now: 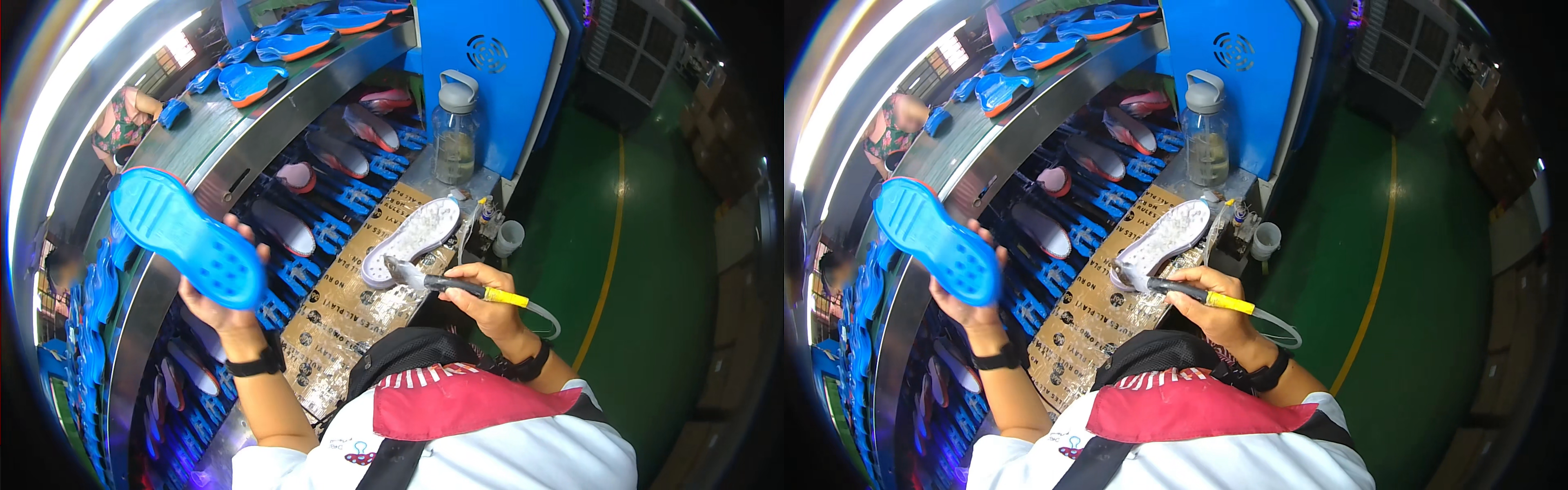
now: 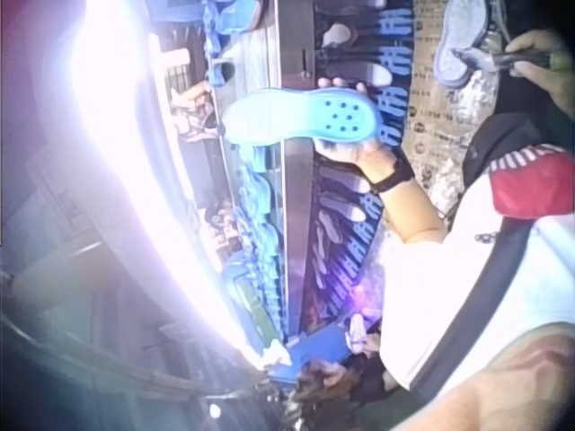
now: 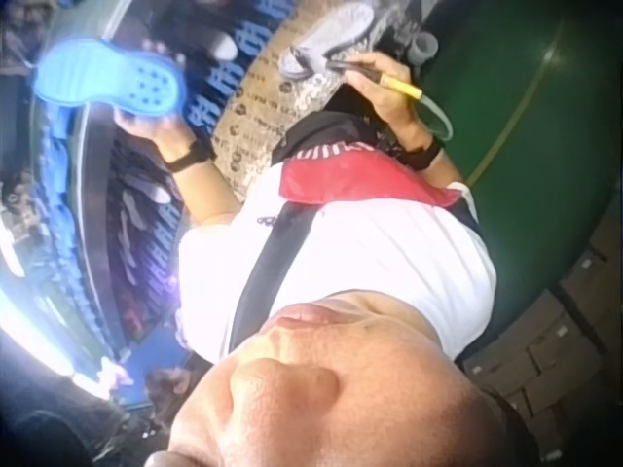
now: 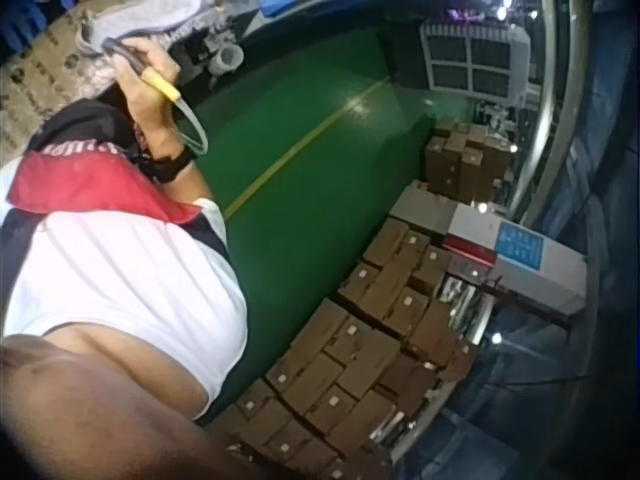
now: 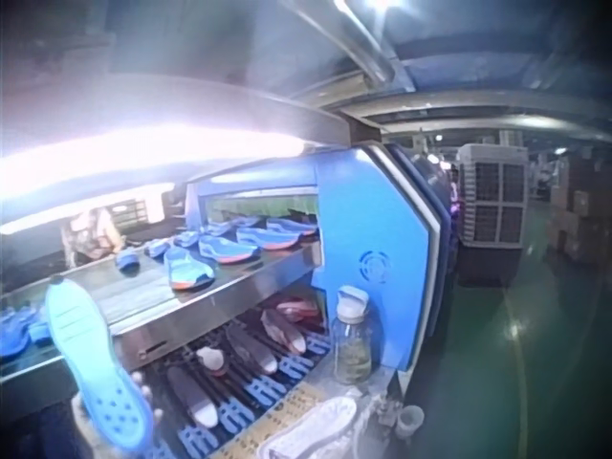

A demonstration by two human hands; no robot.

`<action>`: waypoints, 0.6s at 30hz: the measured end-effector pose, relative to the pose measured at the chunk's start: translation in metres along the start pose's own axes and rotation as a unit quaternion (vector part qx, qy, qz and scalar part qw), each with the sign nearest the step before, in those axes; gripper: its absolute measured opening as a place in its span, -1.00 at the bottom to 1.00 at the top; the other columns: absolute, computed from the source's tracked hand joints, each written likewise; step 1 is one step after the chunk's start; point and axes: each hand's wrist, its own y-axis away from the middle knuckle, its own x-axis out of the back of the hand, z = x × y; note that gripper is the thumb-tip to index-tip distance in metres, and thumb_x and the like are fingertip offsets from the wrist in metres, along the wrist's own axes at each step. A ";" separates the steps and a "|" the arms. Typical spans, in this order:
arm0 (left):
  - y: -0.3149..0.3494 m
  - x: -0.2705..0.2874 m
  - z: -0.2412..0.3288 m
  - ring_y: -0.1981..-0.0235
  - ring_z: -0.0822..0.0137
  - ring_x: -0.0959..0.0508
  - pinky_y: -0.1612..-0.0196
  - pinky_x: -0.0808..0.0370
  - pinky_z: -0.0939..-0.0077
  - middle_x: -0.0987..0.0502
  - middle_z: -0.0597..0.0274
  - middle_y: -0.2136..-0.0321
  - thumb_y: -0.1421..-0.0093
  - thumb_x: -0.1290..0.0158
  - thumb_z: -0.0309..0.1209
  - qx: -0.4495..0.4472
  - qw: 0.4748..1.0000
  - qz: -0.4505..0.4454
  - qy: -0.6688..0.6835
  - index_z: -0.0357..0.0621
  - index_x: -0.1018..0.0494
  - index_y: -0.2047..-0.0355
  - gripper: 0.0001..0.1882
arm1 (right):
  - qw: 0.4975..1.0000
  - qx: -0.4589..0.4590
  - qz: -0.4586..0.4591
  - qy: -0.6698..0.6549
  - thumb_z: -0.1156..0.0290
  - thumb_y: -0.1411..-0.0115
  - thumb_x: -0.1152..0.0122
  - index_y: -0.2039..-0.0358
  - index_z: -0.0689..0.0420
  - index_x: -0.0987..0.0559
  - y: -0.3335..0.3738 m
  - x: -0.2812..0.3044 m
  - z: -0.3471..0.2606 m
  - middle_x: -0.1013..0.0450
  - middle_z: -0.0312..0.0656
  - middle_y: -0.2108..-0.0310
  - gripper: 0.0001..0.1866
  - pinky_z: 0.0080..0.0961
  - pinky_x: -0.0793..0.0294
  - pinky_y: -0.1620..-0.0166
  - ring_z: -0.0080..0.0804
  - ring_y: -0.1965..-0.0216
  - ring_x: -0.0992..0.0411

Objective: Applying adhesive to shoe soles using a brush and a glue dispensing tool.

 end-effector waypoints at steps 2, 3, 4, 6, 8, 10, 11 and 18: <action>0.018 0.002 -0.023 0.00 -0.15 -0.43 -0.01 -0.39 -0.21 -0.36 -0.14 -0.05 -0.17 0.11 0.08 0.041 0.997 0.066 -0.030 -0.29 -0.23 -0.13 -0.27 | 0.999 0.004 -0.005 -0.032 0.59 -0.08 -0.20 0.27 0.34 -0.52 -0.005 -0.007 -0.011 -0.54 -0.12 0.39 -0.82 -0.63 -0.51 0.24 -0.51 0.35 -0.53; 0.029 0.005 -0.035 0.06 -0.13 -0.47 0.03 -0.44 -0.17 -0.39 -0.15 0.00 -0.16 0.16 0.18 0.057 0.992 0.103 -0.041 -0.30 -0.24 -0.11 -0.21 | 0.998 0.009 -0.007 -0.064 0.57 -0.07 -0.21 0.31 0.32 -0.53 -0.009 -0.012 -0.019 -0.54 -0.18 0.42 -0.85 -0.69 -0.48 0.27 -0.59 0.36 -0.51; 0.040 0.003 -0.047 0.08 -0.13 -0.48 0.04 -0.45 -0.15 -0.41 -0.17 0.03 -0.15 0.15 0.21 0.087 0.986 0.141 -0.021 -0.30 -0.25 -0.10 -0.20 | 0.998 0.031 -0.020 -0.041 0.57 -0.04 -0.23 0.37 0.28 -0.53 -0.013 -0.015 -0.025 -0.54 -0.21 0.46 -0.88 -0.67 -0.48 0.34 -0.63 0.42 -0.49; 0.057 0.008 -0.070 0.10 -0.12 -0.50 0.07 -0.49 -0.08 -0.42 -0.16 0.06 -0.08 0.12 0.32 0.139 0.977 0.158 0.030 -0.27 -0.25 -0.10 -0.11 | 0.996 0.069 -0.049 -0.017 0.57 -0.02 -0.24 0.39 0.27 -0.53 -0.020 -0.024 -0.031 -0.52 -0.22 0.49 -0.88 -0.67 -0.46 0.39 -0.63 0.47 -0.48; 0.072 0.007 -0.090 0.08 -0.11 -0.49 0.05 -0.48 -0.09 -0.42 -0.12 0.04 -0.02 0.04 0.32 0.157 0.970 0.181 0.044 -0.24 -0.23 -0.12 -0.08 | 0.978 0.173 -0.082 0.082 0.56 0.06 -0.29 0.42 0.21 -0.53 -0.028 -0.038 -0.045 -0.47 -0.24 0.57 -0.85 -0.62 -0.39 0.51 -0.62 0.60 -0.41; 0.078 -0.006 -0.102 0.03 -0.09 -0.47 0.04 -0.47 -0.07 -0.42 -0.07 0.01 0.03 -0.02 0.33 0.188 0.947 0.227 -0.126 -0.20 -0.21 -0.14 -0.04 | 0.954 0.272 -0.084 0.097 0.58 0.11 -0.30 0.45 0.20 -0.51 -0.042 -0.058 -0.059 -0.42 -0.23 0.62 -0.83 -0.57 -0.33 0.56 -0.51 0.65 -0.38; 0.090 0.009 -0.108 0.00 0.00 -0.46 -0.02 -0.45 0.02 -0.41 0.00 -0.02 0.02 -0.08 0.27 0.214 0.964 0.157 -0.014 -0.17 -0.20 -0.16 -0.07 | 0.936 0.315 -0.087 0.132 0.59 0.13 -0.31 0.45 0.20 -0.51 -0.046 -0.065 -0.063 -0.42 -0.23 0.63 -0.82 -0.55 -0.32 0.57 -0.47 0.67 -0.38; 0.122 0.001 -0.121 -0.05 0.25 -0.43 -0.11 -0.41 0.24 -0.42 0.19 -0.04 0.06 -0.22 0.09 0.202 0.948 0.234 -0.079 -0.10 -0.26 -0.13 -0.17 | 0.866 0.413 -0.027 0.280 0.59 0.19 -0.37 0.39 0.24 -0.51 -0.051 -0.100 -0.058 -0.45 -0.15 0.57 -0.71 -0.43 -0.46 0.45 -0.23 0.52 -0.47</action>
